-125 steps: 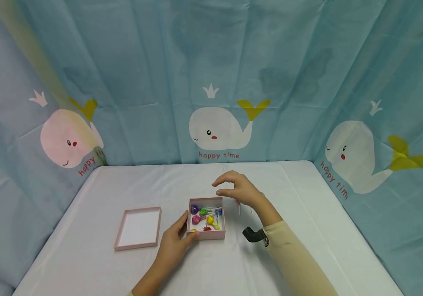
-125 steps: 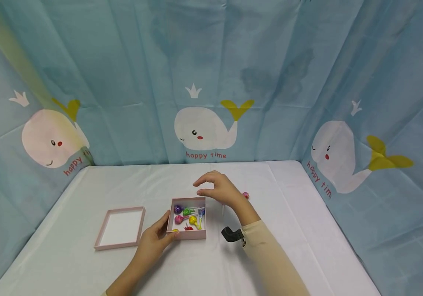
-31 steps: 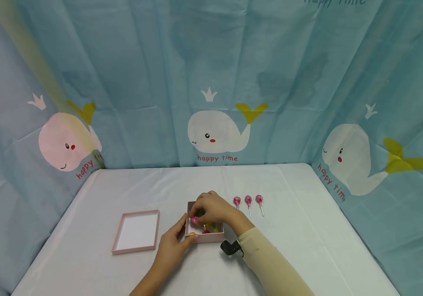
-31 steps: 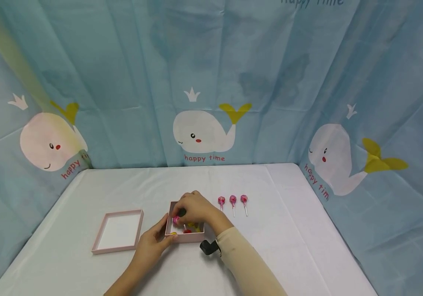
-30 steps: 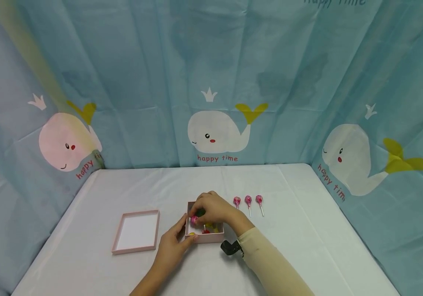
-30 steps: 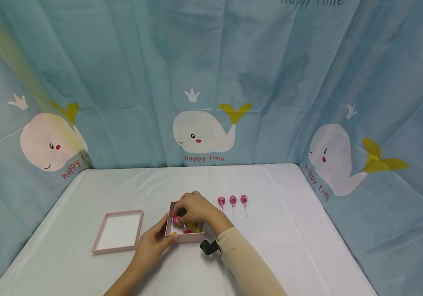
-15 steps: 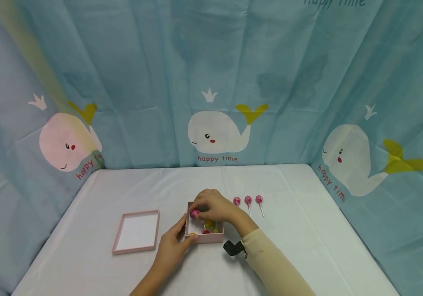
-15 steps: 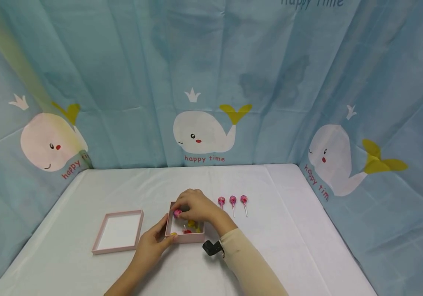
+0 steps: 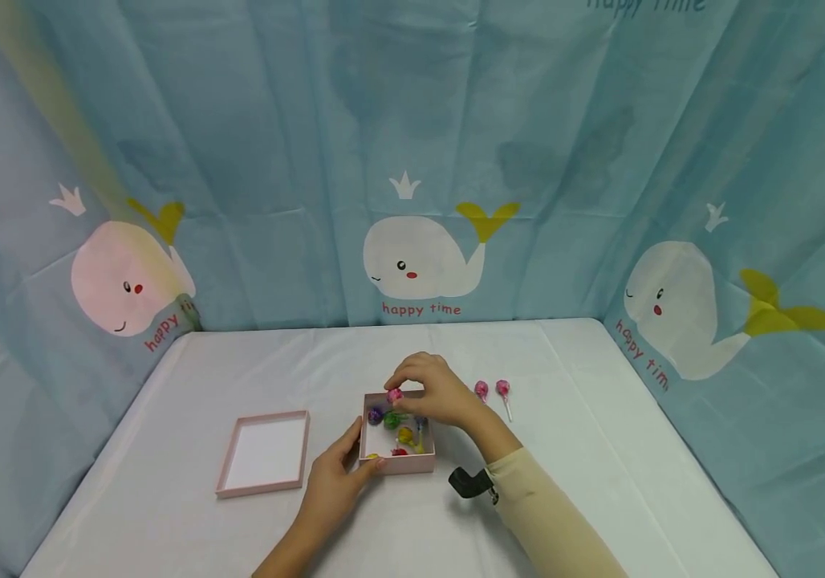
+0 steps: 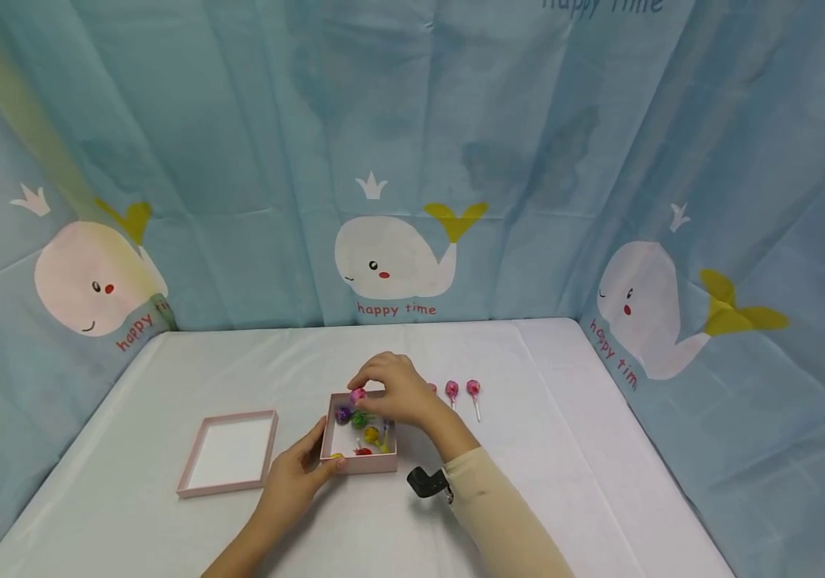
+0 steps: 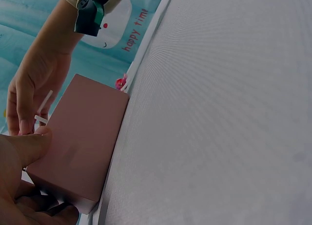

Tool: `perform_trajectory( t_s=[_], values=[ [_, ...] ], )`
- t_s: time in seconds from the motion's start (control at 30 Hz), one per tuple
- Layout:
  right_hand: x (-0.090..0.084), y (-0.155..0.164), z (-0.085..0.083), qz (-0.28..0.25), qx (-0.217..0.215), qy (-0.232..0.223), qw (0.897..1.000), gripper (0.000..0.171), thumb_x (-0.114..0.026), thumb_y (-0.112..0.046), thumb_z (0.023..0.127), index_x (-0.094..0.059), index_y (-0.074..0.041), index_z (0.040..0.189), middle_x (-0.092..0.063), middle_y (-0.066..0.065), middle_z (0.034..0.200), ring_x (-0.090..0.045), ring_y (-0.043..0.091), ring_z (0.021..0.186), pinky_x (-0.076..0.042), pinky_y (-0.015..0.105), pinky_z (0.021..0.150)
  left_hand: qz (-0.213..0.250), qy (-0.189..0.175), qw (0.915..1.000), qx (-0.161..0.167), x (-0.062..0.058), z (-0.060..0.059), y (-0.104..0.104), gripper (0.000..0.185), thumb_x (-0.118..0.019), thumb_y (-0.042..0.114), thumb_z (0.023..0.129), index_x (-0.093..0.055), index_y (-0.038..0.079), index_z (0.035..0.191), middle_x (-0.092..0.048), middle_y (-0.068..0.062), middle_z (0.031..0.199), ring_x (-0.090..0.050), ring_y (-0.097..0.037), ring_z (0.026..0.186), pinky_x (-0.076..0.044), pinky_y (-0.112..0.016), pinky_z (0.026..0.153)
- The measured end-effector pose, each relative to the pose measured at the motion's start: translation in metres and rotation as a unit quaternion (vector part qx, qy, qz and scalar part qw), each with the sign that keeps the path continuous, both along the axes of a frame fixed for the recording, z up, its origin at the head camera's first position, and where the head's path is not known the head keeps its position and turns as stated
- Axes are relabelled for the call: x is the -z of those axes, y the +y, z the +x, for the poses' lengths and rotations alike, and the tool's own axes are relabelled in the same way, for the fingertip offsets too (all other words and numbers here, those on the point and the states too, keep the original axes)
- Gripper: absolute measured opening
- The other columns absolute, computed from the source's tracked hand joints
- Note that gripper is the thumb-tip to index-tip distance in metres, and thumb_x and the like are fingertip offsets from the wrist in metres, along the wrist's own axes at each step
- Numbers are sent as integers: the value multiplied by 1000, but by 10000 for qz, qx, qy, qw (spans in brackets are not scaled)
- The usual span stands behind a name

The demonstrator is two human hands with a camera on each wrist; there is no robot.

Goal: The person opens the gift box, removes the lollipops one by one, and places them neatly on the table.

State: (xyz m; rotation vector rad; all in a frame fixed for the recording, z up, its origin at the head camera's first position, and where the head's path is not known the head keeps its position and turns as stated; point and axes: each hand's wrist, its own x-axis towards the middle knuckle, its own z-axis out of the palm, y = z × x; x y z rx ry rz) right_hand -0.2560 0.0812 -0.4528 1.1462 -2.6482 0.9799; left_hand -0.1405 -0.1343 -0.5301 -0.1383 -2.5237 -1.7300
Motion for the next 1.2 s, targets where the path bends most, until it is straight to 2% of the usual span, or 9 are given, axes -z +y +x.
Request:
perform_trajectory(
  t_s=[0.3, 0.47, 0.63, 0.83, 1.2],
  values=[
    [-6, 25, 3, -563, 362, 232, 9975, 20, -83, -24, 88, -77, -30, 106, -69, -19, 106, -57, 9, 117, -45, 50, 108, -99, -50, 9999, -44, 0, 1, 2, 88, -85, 30, 85, -40, 6, 157, -41, -11, 160, -42, -29, 146, -44, -35, 112],
    [-6, 43, 3, -845, 778, 10, 9934, 22, -85, -25, 86, -78, -29, 107, -69, -18, 108, -55, 9, 118, -44, 49, 111, -51, -147, 9999, -68, -1, 0, 2, 87, -85, 26, 85, -40, 8, 157, -40, -8, 161, -40, -26, 147, -43, -33, 113],
    [-3, 63, 3, -1072, 1038, -88, 9888, 24, -86, -24, 86, -77, -29, 108, -68, -16, 109, -56, 9, 117, -50, 46, 106, -126, -242, 9996, -103, -2, -1, 3, 87, -85, 26, 85, -39, 9, 158, -38, -8, 162, -38, -26, 149, -41, -32, 114],
    [-1, 80, 4, -1291, 1289, 2, 9832, 24, -87, -22, 85, -78, -20, 107, -71, -10, 109, -57, 15, 118, -51, 51, 105, -93, -226, 9996, -109, -1, -2, 2, 87, -84, 27, 86, -39, 9, 157, -38, -9, 162, -37, -27, 149, -41, -32, 114],
    [6, 119, 6, -1587, 1955, -267, 9674, 24, -85, -24, 87, -77, -19, 109, -70, -5, 116, -55, 20, 123, -48, 57, 108, -49, -182, 9998, -108, -1, -1, 2, 86, -85, 25, 85, -40, 10, 157, -39, -8, 162, -38, -25, 148, -42, -31, 114]
  ],
)
